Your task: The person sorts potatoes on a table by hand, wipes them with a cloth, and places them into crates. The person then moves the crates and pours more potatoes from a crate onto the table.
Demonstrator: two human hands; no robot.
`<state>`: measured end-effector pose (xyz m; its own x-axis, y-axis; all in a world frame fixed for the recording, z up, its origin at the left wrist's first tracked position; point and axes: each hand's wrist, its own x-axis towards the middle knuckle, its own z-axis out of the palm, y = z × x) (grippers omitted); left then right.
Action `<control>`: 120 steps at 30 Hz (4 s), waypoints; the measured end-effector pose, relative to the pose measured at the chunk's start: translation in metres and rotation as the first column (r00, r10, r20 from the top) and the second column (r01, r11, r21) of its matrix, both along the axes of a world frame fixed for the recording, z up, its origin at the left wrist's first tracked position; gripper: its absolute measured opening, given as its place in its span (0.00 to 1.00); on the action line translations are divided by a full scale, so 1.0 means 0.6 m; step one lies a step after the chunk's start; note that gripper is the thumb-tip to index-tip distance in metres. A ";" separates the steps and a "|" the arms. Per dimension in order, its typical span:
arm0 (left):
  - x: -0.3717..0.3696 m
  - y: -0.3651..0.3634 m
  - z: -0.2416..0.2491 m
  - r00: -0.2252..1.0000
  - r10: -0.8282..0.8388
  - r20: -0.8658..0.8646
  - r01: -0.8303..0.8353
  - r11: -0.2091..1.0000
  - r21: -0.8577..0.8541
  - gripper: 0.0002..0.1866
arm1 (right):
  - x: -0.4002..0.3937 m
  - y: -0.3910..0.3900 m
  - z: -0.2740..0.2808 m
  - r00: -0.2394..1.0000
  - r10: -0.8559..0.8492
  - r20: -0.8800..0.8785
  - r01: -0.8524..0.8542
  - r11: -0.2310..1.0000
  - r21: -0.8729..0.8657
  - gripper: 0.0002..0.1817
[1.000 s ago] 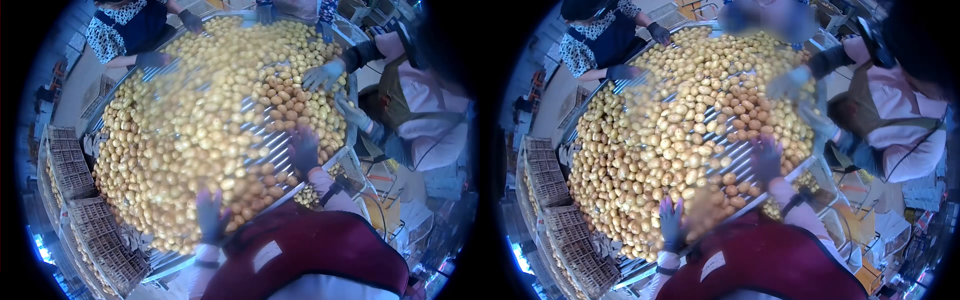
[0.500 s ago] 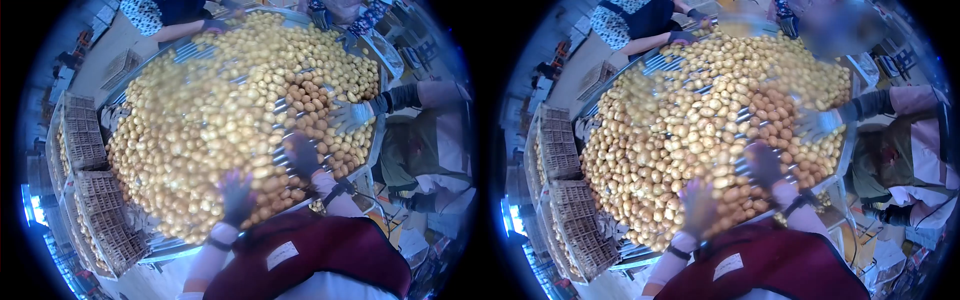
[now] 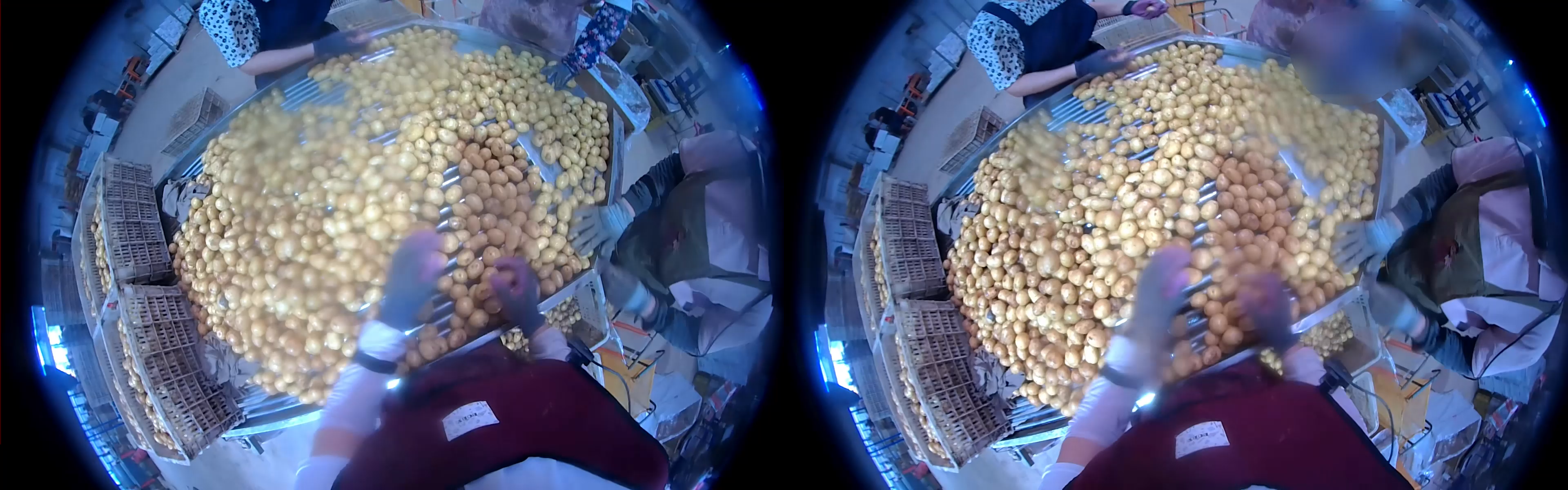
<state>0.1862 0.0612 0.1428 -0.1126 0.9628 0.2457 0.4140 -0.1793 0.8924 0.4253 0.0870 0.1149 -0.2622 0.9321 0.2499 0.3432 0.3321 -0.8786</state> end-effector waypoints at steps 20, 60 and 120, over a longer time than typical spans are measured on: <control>-0.105 -0.260 -0.105 0.604 0.079 -0.793 -0.468 0.841 -0.273 0.27 | -0.331 0.066 -0.029 0.625 0.600 0.498 -0.667 0.743 -0.058 0.33; -0.012 -0.216 0.123 0.725 0.113 0.679 0.031 0.980 -0.196 0.38 | -0.159 -0.060 0.021 0.562 0.615 -0.553 -0.793 0.591 -0.149 0.20; -0.113 -0.049 -0.098 0.941 -0.068 -0.331 -0.020 0.966 -0.256 0.18 | 0.020 0.208 -0.077 0.948 -0.128 0.290 0.209 0.941 -0.266 0.21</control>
